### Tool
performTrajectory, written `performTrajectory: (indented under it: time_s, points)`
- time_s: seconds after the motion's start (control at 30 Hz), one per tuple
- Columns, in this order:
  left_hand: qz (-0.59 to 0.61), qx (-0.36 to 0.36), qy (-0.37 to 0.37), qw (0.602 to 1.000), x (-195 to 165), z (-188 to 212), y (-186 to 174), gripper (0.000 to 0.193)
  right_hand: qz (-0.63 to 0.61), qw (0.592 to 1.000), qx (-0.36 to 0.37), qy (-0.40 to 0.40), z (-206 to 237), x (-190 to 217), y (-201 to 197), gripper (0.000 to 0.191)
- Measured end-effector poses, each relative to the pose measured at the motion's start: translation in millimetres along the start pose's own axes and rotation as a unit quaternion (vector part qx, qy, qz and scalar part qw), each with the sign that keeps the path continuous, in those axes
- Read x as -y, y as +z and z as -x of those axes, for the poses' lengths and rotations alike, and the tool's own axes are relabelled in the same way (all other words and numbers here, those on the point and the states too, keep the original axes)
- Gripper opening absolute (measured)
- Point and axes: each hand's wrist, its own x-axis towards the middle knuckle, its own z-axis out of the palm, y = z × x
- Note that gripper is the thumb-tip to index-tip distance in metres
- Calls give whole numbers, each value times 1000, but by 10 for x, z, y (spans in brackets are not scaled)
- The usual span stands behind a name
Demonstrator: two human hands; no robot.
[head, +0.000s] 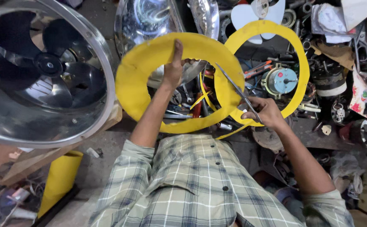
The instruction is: The person holds a yellow rubber ring on a cluttered workbench and cuts it open with scissors, then cuts additional rings from the material. They later press and align the cut ends of a ring together with both hands, working the joint along the seam.
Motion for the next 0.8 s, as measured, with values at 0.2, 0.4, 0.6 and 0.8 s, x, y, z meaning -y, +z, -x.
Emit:
performTrajectory:
  time_s: [0.2,0.4,0.6,0.8]
  points:
    - [-81,-45,-26,995,-72,-62,87,51,-22,1000,2,-5,-46,-1,21,60]
    - [-110,-15,-36,993,-253,-74,223,48,2,1000,7,-10,-31,31,-34,62]
    - [-76,16,-43,996,-204,-155,343,44,7,999,-8,-35,68,-24,-124,66]
    - [-117,65,-47,990,-189,-258,423,45,-30,999,-27,-9,122,-86,-81,66]
